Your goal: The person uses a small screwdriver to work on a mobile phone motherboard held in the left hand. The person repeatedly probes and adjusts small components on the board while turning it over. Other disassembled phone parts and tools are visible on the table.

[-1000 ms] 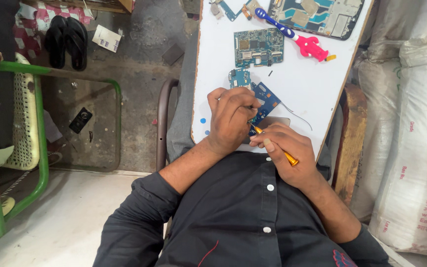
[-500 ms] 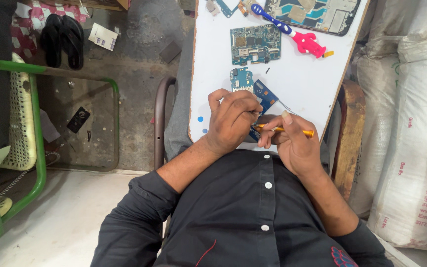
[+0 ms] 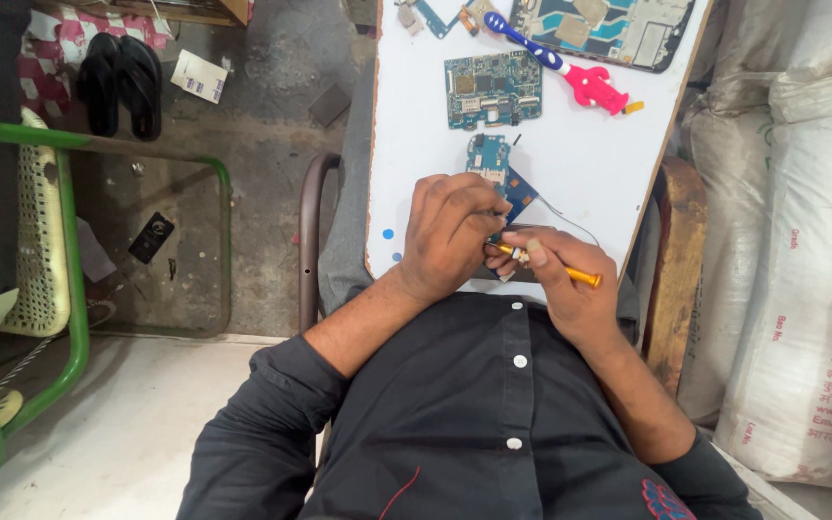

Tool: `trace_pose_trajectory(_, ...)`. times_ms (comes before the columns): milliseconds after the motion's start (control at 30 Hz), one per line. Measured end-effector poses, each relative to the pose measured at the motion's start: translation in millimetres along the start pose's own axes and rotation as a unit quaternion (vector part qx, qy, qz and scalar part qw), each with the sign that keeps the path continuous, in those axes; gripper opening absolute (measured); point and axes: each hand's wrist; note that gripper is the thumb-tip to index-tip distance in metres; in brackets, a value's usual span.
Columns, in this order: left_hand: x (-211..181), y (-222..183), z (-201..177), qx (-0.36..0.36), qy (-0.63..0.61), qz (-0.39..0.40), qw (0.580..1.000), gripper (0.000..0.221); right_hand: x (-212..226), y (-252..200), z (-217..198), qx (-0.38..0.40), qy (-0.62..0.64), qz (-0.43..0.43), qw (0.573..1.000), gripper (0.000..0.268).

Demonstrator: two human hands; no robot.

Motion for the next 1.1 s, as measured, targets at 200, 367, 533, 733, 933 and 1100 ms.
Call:
trace_pose_trajectory(200, -3.0, 5.0, 0.8, -0.028, -0.005, -0.027, 0.999, 0.025, 2.6, 0.4, 1.6, 0.004, -0.073, -0.064, 0.995, 0.028)
trace_pose_trajectory(367, -4.0, 6.7, 0.0, -0.023, -0.001, -0.04, 0.999, 0.031, -1.5, -1.1, 1.5, -0.007, -0.028, -0.063, 0.998, 0.028)
trace_pose_trajectory(533, -2.9, 6.8, 0.4, -0.022, -0.014, -0.052, 0.998, 0.04, -3.2, -3.0, 0.9, -0.008, -0.024, -0.076, 0.997, 0.025)
trace_pose_trajectory(733, -0.8, 3.8, 3.6, -0.027, -0.04, -0.065, 0.997, 0.041, -1.9, -3.9, -0.5, 0.001, -0.057, -0.075, 0.996, 0.022)
trace_pose_trajectory(933, -1.2, 5.9, 4.6, -0.023, -0.061, -0.09, 0.994, 0.047, -0.1, -1.3, 0.0, -0.01, -0.076, -0.09, 0.993, 0.021)
trace_pose_trajectory(1100, -2.0, 7.2, 0.8, 0.001, -0.065, -0.117, 0.991, 0.065, 4.7, 0.1, -1.1, -0.038, -0.152, -0.108, 0.982, 0.021)
Point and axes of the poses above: each hand's wrist, its own y-axis towards the middle knuckle, its own z-axis out of the palm, x = y × z, and after that the axes turned 15 degrees about x, right-handed
